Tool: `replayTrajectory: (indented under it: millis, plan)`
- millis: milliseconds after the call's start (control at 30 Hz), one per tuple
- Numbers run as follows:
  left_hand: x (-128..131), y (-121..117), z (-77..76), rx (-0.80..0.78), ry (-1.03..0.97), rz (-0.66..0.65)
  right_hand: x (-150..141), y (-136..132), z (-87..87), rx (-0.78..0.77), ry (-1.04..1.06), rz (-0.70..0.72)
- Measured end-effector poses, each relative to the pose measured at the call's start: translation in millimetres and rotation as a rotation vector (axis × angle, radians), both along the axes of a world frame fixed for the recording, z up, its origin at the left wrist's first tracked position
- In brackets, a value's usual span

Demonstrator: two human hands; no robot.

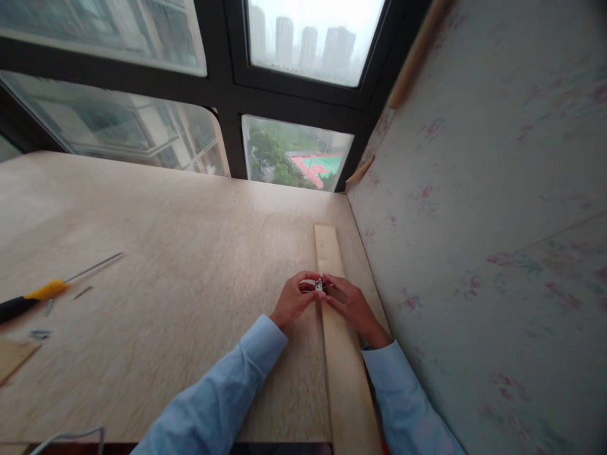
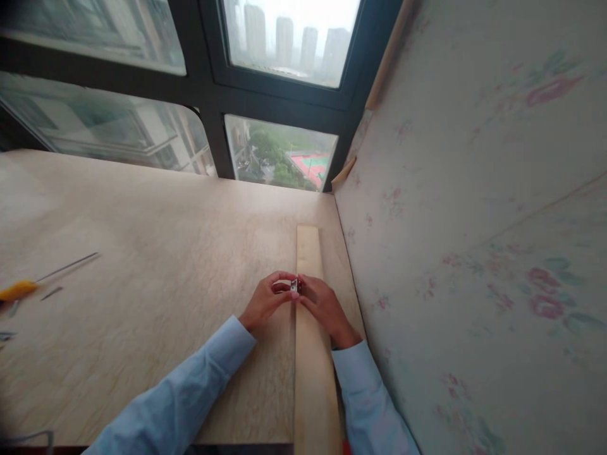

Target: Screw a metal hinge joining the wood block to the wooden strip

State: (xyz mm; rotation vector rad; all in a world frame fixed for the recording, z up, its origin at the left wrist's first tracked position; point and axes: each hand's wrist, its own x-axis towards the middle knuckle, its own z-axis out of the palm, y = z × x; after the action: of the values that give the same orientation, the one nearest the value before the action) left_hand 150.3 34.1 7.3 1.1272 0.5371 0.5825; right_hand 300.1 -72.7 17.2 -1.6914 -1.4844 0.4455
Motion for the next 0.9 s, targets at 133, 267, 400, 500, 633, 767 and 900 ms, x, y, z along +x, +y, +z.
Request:
replayTrajectory:
  millis: [133, 267, 400, 500, 633, 767, 900]
  plan:
    - [0.7, 4.9, -3.7, -0.037, -0.047, -0.028, 1.6, 3.5, -3.6, -0.004, 0.004, -0.046]
    - [1.0, 3.6, -2.5, -0.077, -0.11, -0.06, -2.7, 3.9, -3.7, 0.035, 0.003, -0.096]
    - [-0.5, -1.0, 1.3, -0.088, -0.129, -0.051, -8.6, 4.9, -2.3, 0.067, -0.007, -0.134]
    - [-2.5, -2.1, 2.6, -0.113, -0.123, -0.047, -11.4, 5.2, -2.6, 0.072, -0.011, -0.149]
    - [-3.3, -0.8, 0.6, -0.157, -0.122, -0.023, -13.6, 4.7, -3.0, 0.074, -0.015, -0.149]
    - [-2.7, 0.9, -0.5, -0.199, -0.131, 0.004, -14.7, 3.5, -1.4, 0.065, -0.049, -0.156]
    - [-3.5, 6.2, 0.9, -0.137, -0.067, 0.078, -13.3, 2.6, -2.5, 0.076, -0.095, -0.134]
